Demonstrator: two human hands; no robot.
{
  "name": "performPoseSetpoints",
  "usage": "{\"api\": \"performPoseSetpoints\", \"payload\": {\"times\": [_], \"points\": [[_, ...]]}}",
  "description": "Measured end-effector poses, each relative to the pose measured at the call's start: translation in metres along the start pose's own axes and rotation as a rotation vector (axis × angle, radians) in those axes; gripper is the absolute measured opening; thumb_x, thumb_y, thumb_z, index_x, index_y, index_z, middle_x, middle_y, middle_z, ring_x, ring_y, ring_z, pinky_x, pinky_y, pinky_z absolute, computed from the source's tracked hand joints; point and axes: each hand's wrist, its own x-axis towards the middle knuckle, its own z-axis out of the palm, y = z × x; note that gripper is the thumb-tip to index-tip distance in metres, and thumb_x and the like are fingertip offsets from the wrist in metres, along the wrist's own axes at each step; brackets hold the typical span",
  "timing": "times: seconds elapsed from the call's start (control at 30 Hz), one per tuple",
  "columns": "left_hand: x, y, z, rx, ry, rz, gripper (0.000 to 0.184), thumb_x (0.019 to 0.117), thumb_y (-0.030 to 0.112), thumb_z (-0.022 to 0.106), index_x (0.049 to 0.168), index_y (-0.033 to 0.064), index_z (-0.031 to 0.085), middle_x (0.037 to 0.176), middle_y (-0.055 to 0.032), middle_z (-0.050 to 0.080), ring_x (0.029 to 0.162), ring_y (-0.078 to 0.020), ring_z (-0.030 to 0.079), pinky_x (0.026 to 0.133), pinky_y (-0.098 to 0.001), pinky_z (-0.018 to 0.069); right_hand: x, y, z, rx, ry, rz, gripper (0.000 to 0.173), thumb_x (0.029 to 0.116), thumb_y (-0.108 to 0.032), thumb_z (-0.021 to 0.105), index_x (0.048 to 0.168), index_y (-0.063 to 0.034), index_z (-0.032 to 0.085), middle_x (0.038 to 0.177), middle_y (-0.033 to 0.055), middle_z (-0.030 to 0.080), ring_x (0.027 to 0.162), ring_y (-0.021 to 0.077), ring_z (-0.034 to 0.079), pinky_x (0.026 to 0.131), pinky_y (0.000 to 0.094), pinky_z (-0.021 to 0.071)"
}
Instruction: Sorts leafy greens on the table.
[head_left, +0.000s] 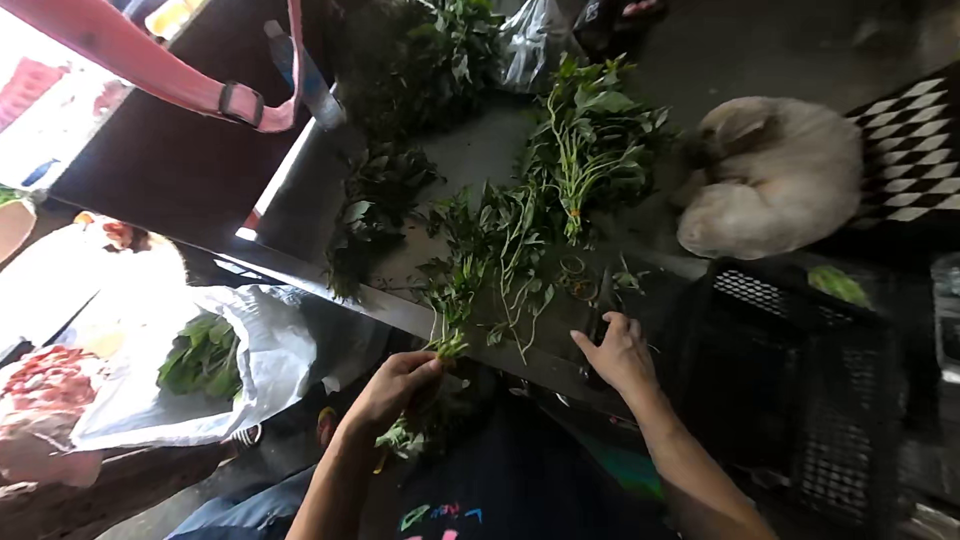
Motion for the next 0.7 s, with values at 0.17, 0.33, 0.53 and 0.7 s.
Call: {"api": "performPoseSetpoints", "payload": {"times": [0.17,0.33,0.53,0.7], "points": [[0.017,0.005,0.018,0.294,-0.094,-0.04,0.035,0.1096,0.034,0.041,0.116,0.0115,0.067,0.105,0.0014,0.074,0.093,-0.0087,0.068,0.087,-0.0335,0.0557,0.011,0.009,0.021,0.173,0.115,0.097,0.083,0.0886,-0.029,0.081,0.151,0.0021,0.037,0.144,0.0346,0.048,0.131,0.0499,0.053,0.108,0.0613,0.0453],[0.025,0.012,0.024,0.403,-0.014,0.019,0.034,0.1075,0.036,0.045,0.108,0.0096,0.066,0.084,0.0008,0.067,0.076,-0.0101,0.065,0.076,-0.0339,0.0553,0.001,0.0,0.024,0.318,0.164,0.191,0.073,0.0926,-0.007,0.069,0.155,-0.0011,0.031,0.139,0.0319,0.055,0.122,0.0468,0.061,0.101,0.0597,0.0498],[0.03,0.026,0.041,0.73,0.035,-0.084,0.041,0.1098,0.039,0.04,0.113,0.0072,0.065,0.089,-0.009,0.064,0.082,-0.0218,0.064,0.079,-0.0454,0.0524,-0.048,-0.016,0.005,0.537,0.316,-0.075,0.057,0.0957,-0.01,0.059,0.146,0.0085,0.04,0.118,0.0298,0.063,0.1,0.0393,0.066,0.088,0.0558,0.0535],[0.051,0.031,0.067,0.931,-0.051,-0.228,0.046,0.111,0.038,0.037,0.123,0.0031,0.064,0.111,-0.0205,0.069,0.108,-0.0349,0.067,0.096,-0.0562,0.0505,-0.079,-0.046,0.003,0.328,0.05,-0.359,0.047,0.1023,-0.029,0.06,0.136,0.0036,0.058,0.098,0.0218,0.073,0.084,0.0351,0.072,0.078,0.0548,0.0589]]}}
